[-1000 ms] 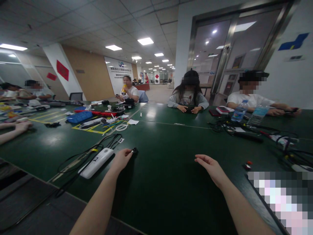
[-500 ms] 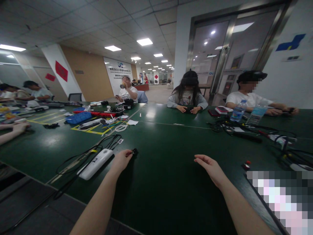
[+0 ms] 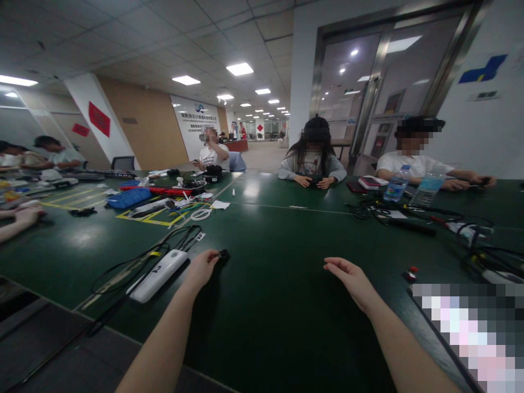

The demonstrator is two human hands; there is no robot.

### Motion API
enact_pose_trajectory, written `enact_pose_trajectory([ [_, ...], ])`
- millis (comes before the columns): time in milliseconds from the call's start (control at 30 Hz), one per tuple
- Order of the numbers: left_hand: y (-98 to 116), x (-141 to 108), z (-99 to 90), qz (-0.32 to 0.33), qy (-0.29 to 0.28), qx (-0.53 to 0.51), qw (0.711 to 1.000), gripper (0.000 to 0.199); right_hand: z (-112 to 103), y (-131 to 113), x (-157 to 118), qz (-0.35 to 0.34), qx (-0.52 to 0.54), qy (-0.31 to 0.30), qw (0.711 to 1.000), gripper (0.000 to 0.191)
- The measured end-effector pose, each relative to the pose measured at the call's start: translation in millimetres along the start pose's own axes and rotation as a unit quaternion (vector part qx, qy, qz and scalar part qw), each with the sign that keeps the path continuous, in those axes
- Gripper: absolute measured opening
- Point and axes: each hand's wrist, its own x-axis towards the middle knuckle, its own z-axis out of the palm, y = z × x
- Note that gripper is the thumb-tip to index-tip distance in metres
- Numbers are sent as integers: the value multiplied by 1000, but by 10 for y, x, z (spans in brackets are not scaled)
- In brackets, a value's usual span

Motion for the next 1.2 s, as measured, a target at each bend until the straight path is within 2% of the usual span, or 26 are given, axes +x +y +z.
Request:
enact_pose_trajectory([
  [200, 3, 2, 3, -24, -8, -1, 1000, 25, -23, 52, 37, 2, -8, -8, 1000, 31],
  [900, 95, -24, -25, -15, 0, 68, 998, 24, -4, 55, 33, -4, 0, -6, 1000, 33],
  [1200, 82, -24, -21, -28, 2, 53, 998, 19, -18, 69, 41, -7, -10, -8, 1000, 31],
])
